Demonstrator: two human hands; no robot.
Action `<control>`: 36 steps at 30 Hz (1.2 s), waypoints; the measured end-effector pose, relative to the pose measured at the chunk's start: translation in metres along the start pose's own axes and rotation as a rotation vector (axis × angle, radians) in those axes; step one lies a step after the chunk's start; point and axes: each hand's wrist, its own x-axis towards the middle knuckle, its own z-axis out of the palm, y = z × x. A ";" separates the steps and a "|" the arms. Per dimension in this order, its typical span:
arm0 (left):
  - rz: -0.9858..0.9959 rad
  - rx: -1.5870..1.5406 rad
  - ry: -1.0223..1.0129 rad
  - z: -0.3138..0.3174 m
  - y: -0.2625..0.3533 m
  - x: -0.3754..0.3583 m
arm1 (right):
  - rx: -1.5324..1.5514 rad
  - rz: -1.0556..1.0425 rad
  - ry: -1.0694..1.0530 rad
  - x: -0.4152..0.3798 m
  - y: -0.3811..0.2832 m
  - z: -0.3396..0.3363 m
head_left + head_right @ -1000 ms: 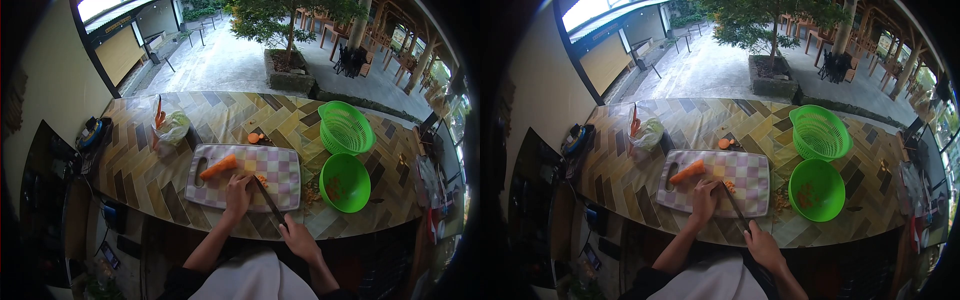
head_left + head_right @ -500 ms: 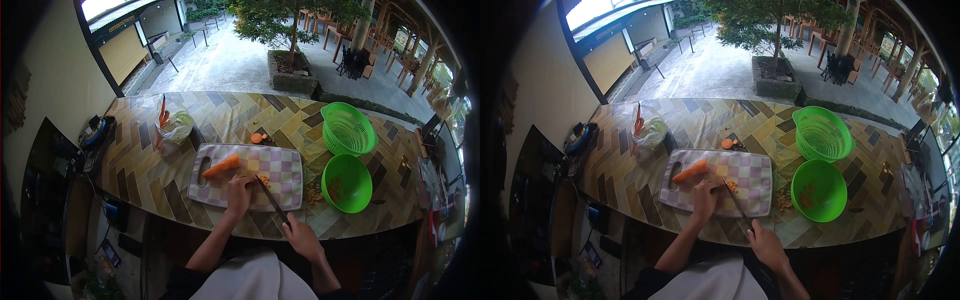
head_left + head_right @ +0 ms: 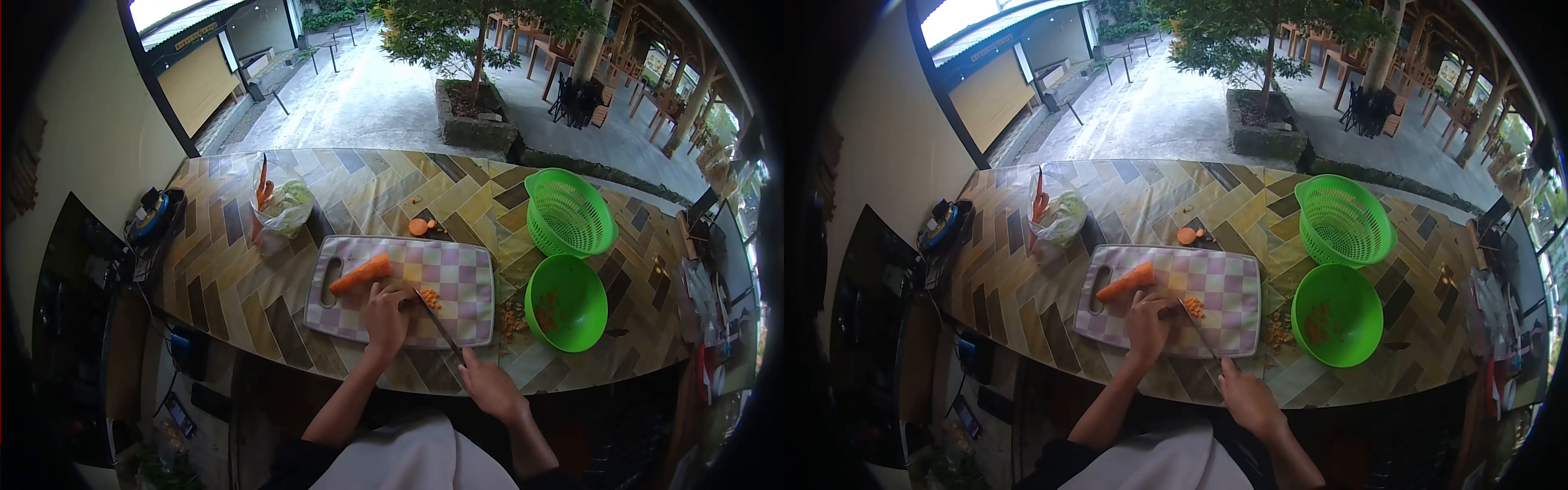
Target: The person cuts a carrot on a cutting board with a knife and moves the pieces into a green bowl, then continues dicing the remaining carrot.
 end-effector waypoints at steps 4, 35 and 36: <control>-0.002 0.061 0.005 -0.001 0.001 -0.003 | -0.121 0.049 0.037 -0.014 -0.009 0.007; 0.113 -0.271 -0.020 -0.017 0.017 0.017 | -0.035 0.012 0.465 -0.042 0.007 0.005; 0.076 -0.305 -0.074 -0.015 0.014 0.018 | -0.033 0.019 0.464 -0.044 0.007 0.004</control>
